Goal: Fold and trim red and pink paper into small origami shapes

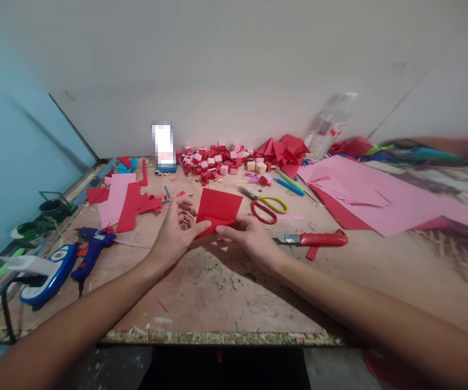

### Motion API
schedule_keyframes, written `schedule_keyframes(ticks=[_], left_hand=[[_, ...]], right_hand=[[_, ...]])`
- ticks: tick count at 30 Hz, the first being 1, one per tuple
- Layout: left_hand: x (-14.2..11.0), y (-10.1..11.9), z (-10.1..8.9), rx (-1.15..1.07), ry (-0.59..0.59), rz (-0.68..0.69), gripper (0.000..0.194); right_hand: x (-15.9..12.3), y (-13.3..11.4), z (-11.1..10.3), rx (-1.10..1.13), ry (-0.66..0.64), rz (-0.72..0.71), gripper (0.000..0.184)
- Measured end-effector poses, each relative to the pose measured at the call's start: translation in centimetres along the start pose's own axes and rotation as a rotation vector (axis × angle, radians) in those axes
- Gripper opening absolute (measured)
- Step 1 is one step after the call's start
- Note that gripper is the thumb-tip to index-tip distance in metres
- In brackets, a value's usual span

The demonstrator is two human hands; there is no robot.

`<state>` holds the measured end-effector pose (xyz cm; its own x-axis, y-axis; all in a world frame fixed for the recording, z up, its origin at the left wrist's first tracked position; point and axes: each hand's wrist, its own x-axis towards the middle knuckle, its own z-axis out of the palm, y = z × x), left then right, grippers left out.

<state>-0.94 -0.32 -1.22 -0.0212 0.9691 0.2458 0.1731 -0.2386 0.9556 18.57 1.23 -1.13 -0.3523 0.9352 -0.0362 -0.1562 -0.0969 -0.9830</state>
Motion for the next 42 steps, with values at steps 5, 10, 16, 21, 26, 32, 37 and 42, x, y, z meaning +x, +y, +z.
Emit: schedule_keyframes(ticks=[5, 10, 16, 21, 26, 32, 37, 42], left_hand=[[0.10, 0.21, 0.01, -0.075, -0.202, -0.103, 0.029], [-0.05, 0.00, 0.14, -0.090, -0.170, -0.098, 0.030], [-0.38, 0.07, 0.23, -0.117, -0.204, -0.164, 0.034], [-0.42, -0.02, 0.22, -0.117, -0.241, -0.172, 0.034], [-0.52, -0.38, 0.18, -0.105, -0.259, -0.164, 0.033], [-0.54, -0.41, 0.13, -0.105, -0.267, -0.146, 0.033], [-0.54, -0.23, 0.03, -0.089, -0.273, -0.135, 0.035], [-0.56, 0.28, 0.12, -0.076, -0.248, -0.108, 0.034]], right_hand=[[0.07, -0.19, -0.28, -0.046, -0.012, -0.004, 0.029], [-0.17, -0.30, -0.03, 0.005, -0.020, 0.009, 0.022], [-0.24, -0.30, 0.17, -0.024, -0.028, 0.031, 0.017], [-0.15, 0.09, 0.12, -0.042, -0.003, 0.015, 0.019], [-0.12, 0.44, 0.19, -0.041, 0.023, 0.015, 0.021], [-0.13, 0.30, 0.25, -0.075, 0.060, 0.013, 0.021], [-0.34, -0.12, 0.50, -0.085, 0.084, -0.015, 0.026], [-0.51, -0.49, 0.66, -0.111, 0.088, -0.020, 0.025]])
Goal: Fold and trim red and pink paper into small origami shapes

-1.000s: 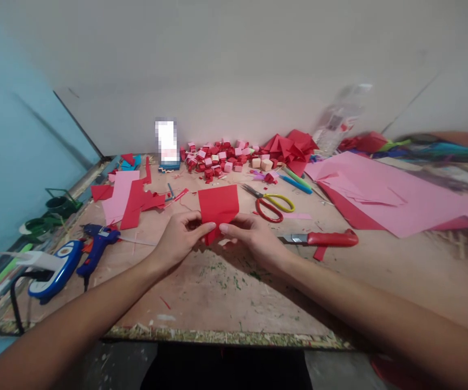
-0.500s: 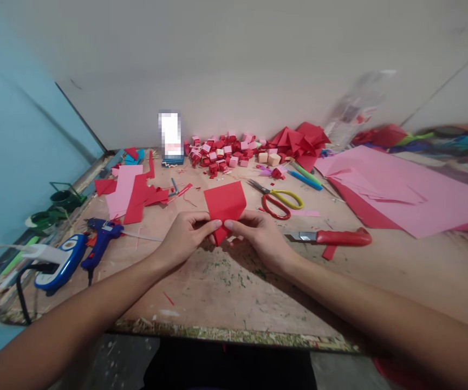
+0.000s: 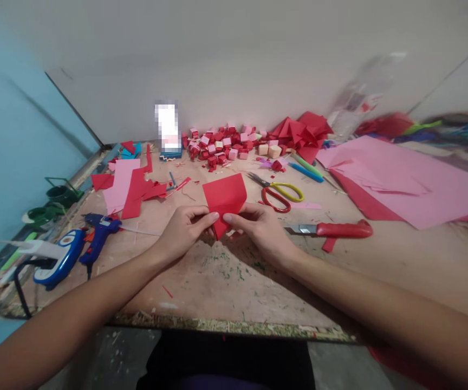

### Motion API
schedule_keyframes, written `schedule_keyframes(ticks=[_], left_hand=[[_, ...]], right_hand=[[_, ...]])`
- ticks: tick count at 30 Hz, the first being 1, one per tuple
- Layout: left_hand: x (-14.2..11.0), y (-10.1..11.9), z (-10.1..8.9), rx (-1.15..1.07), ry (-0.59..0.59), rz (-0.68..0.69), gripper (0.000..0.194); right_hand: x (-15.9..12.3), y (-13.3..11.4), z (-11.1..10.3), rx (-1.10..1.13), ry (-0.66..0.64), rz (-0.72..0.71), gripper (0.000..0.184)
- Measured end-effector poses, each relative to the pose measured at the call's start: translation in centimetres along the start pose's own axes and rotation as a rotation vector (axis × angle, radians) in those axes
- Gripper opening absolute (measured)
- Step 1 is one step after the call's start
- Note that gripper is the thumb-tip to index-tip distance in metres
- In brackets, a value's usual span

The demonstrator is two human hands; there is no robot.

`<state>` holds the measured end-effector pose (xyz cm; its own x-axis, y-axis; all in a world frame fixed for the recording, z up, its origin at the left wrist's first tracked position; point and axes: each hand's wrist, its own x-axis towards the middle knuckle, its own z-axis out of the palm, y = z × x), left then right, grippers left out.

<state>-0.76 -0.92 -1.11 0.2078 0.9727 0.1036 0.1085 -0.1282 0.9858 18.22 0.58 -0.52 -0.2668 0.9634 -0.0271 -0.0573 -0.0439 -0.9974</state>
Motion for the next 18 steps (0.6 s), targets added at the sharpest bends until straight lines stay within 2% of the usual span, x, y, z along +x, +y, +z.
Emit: schedule_keyframes(ticks=[6, 10, 14, 18], left_hand=[[0.06, 0.58, 0.00, 0.063, 0.075, 0.030, 0.031], [0.15, 0.59, -0.10, 0.075, 0.107, 0.047, 0.033], [0.26, 0.21, -0.24, 0.027, 0.141, 0.014, 0.034], [0.31, 0.08, -0.35, -0.001, 0.152, 0.001, 0.036]], right_hand=[[0.01, -0.09, -0.02, -0.001, -0.006, 0.006, 0.023], [-0.18, -0.10, 0.03, 0.055, -0.128, 0.104, 0.029], [-0.32, 0.01, -0.01, 0.009, -0.242, 0.173, 0.030], [-0.22, 0.22, -0.04, 0.011, -0.275, 0.190, 0.030]])
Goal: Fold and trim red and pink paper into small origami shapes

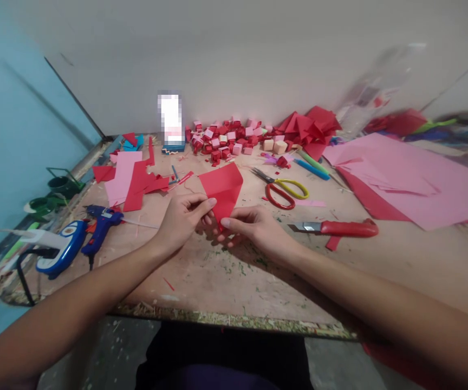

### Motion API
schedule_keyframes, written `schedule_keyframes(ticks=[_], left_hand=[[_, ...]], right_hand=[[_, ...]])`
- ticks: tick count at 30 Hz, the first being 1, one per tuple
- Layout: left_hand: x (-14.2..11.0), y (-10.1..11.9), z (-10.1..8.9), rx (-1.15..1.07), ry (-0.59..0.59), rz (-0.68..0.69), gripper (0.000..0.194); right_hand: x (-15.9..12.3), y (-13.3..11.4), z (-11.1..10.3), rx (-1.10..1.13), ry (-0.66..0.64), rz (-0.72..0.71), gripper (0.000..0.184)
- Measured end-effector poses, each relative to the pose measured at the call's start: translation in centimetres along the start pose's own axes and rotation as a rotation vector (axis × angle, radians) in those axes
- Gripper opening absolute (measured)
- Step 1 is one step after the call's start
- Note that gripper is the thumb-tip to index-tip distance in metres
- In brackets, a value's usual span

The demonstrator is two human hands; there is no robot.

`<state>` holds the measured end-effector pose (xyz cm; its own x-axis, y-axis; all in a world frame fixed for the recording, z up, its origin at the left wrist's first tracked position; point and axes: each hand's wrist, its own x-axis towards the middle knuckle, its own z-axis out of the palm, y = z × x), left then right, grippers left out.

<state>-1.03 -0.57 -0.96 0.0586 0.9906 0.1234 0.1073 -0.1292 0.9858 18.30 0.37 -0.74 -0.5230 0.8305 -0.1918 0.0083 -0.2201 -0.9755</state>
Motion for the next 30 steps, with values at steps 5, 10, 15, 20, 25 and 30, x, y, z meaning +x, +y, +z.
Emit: schedule_keyframes(ticks=[5, 10, 15, 20, 25, 30], left_hand=[[0.09, -0.01, 0.02, -0.013, -0.021, -0.015, 0.037], [0.14, 0.03, -0.10, 0.000, -0.014, 0.034, 0.038], [0.21, -0.08, -0.37, 0.051, 0.047, 0.063, 0.038], [0.17, -0.07, -0.04, 0.046, 0.067, 0.054, 0.040], [0.02, -0.17, 0.18, 0.066, 0.052, 0.061, 0.039], [0.04, -0.37, 0.09, 0.068, 0.054, 0.054, 0.040]], right_hand=[[0.23, 0.19, 0.05, -0.006, 0.013, -0.010, 0.031], [0.20, 0.15, 0.07, -0.022, -0.007, 0.012, 0.033], [0.25, 0.06, 0.19, -0.020, -0.014, 0.006, 0.034], [0.24, 0.20, 0.36, -0.061, -0.023, -0.009, 0.030], [0.16, 0.53, 0.36, -0.130, -0.032, -0.035, 0.028], [0.02, 0.63, 0.44, -0.209, -0.050, -0.068, 0.028]])
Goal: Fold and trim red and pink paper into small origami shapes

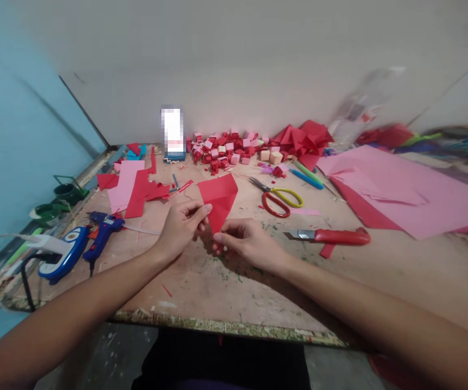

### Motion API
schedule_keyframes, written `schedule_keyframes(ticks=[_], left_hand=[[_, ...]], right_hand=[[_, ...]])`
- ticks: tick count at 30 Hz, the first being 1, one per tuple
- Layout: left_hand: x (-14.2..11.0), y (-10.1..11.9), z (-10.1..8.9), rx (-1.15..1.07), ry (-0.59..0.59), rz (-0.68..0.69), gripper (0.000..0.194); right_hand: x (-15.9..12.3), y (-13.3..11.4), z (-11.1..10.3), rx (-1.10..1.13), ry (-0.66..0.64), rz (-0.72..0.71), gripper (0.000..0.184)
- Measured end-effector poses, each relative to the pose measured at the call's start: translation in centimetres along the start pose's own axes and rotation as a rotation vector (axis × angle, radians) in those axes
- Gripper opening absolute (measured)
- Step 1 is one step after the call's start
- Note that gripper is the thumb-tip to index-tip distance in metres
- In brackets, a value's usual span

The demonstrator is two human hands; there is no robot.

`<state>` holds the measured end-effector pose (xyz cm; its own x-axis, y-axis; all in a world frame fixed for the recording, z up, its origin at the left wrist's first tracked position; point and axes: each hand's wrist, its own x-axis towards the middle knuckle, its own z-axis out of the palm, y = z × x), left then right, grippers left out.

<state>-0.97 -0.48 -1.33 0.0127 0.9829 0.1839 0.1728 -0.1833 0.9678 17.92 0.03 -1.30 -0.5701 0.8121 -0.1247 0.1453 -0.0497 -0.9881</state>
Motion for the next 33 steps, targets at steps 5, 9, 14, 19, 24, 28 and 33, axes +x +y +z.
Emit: schedule_keyframes(ticks=[5, 9, 14, 19, 24, 28, 33], left_hand=[[0.11, -0.07, -0.07, -0.021, 0.003, -0.010, 0.040], [0.02, -0.08, 0.13, -0.047, -0.051, -0.051, 0.040], [-0.35, 0.03, 0.60, -0.069, -0.126, -0.086, 0.039], [-0.44, -0.13, 0.59, -0.072, -0.136, -0.106, 0.040], [-0.39, -0.23, 0.39, -0.038, -0.177, -0.070, 0.044], [-0.39, -0.40, 0.16, -0.039, -0.192, -0.089, 0.043], [-0.51, -0.22, 0.02, -0.064, -0.210, -0.074, 0.040]], right_hand=[[0.04, 0.01, -0.14, -0.022, -0.022, 0.006, 0.031], [0.26, 0.04, -0.53, 0.100, -0.023, 0.012, 0.038], [0.41, 0.26, -0.73, 0.233, 0.038, 0.032, 0.048], [0.42, 0.43, -0.70, 0.227, 0.024, 0.015, 0.052], [0.47, 0.62, -0.70, 0.229, -0.008, 0.012, 0.061], [0.34, 0.70, -0.58, 0.245, -0.009, 0.009, 0.065], [0.04, 0.33, -0.59, 0.229, 0.059, 0.018, 0.066]])
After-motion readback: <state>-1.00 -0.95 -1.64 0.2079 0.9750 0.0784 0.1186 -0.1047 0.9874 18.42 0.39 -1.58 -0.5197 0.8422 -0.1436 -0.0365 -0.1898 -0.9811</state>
